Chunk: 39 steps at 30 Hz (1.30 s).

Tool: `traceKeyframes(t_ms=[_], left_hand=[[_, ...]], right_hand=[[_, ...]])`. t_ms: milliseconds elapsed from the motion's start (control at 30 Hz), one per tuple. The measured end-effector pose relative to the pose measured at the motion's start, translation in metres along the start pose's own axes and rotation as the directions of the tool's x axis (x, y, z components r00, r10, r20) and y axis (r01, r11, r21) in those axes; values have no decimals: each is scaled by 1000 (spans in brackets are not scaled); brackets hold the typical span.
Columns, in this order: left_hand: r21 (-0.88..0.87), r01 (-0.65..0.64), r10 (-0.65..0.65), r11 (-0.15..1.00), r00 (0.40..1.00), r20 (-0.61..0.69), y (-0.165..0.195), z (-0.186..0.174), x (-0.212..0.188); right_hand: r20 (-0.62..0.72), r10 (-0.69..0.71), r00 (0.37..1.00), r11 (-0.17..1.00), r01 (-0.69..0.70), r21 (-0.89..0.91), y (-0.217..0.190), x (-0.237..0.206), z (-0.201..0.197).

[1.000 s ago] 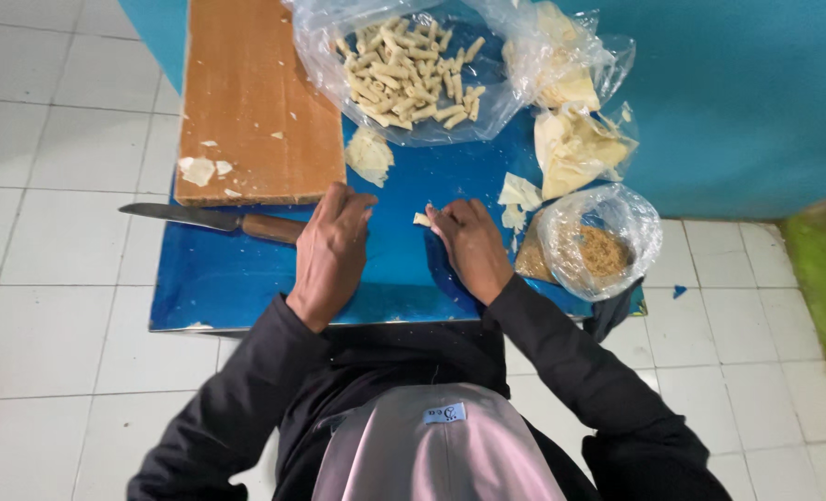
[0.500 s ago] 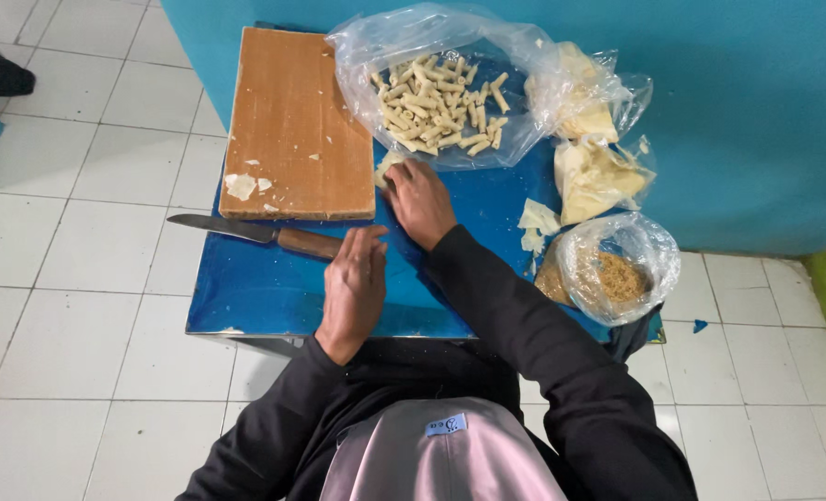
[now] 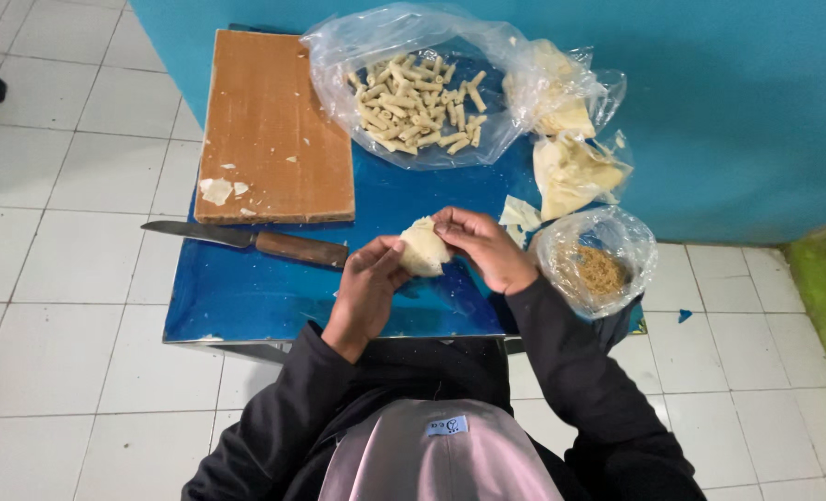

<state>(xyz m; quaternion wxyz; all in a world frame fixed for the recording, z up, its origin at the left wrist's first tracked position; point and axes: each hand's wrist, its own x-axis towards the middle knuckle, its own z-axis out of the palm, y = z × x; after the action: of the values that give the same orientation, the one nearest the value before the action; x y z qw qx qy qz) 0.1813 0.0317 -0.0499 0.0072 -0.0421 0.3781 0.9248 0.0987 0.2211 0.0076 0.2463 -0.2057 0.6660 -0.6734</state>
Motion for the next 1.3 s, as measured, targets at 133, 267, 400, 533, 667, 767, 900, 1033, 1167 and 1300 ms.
traceKeyframes(t_ms=[133, 267, 400, 533, 667, 767, 900, 1033, 1167, 1300], left_hand=[[46, 17, -16, 999, 999, -35, -8, -3, 3], [74, -34, 32, 997, 999, 20, 1, 5, 1], [177, -51, 42, 983, 998, 55, 10, 18, -7], [440, -132, 103, 888, 991, 91, 8, 26, -11], [397, -94, 70, 913, 995, 73, 11, 22, -8], [288, -14, -3, 958, 998, 58, 18, 11, -10], [172, -16, 5, 985, 998, 65, 22, 6, -9], [200, -54, 37, 978, 996, 85, 26, 5, -13], [296, -143, 106, 944, 985, 138, 30, 8, -20], [467, -147, 117, 872, 989, 93, 26, 21, -20]], right_hand=[[-125, -616, 778, 534, 295, -793, -23, -38, 31], [123, -692, 712, 293, 433, -852, -27, -52, 51], [-106, -558, 823, 592, 306, -746, -5, -45, 43], [-240, -131, 962, 991, 127, -30, 28, -42, 27], [-247, 11, 969, 923, 84, 374, 52, -39, 11], [-299, 17, 954, 873, 132, 470, 47, -41, -9], [-478, -335, 812, 936, 229, -267, 24, -47, -18], [-1, -689, 725, 273, 258, -927, 14, -56, 20], [63, -630, 774, 329, 340, -881, 0, -62, 35], [-31, -540, 841, 653, 396, -645, -12, -54, 26]])
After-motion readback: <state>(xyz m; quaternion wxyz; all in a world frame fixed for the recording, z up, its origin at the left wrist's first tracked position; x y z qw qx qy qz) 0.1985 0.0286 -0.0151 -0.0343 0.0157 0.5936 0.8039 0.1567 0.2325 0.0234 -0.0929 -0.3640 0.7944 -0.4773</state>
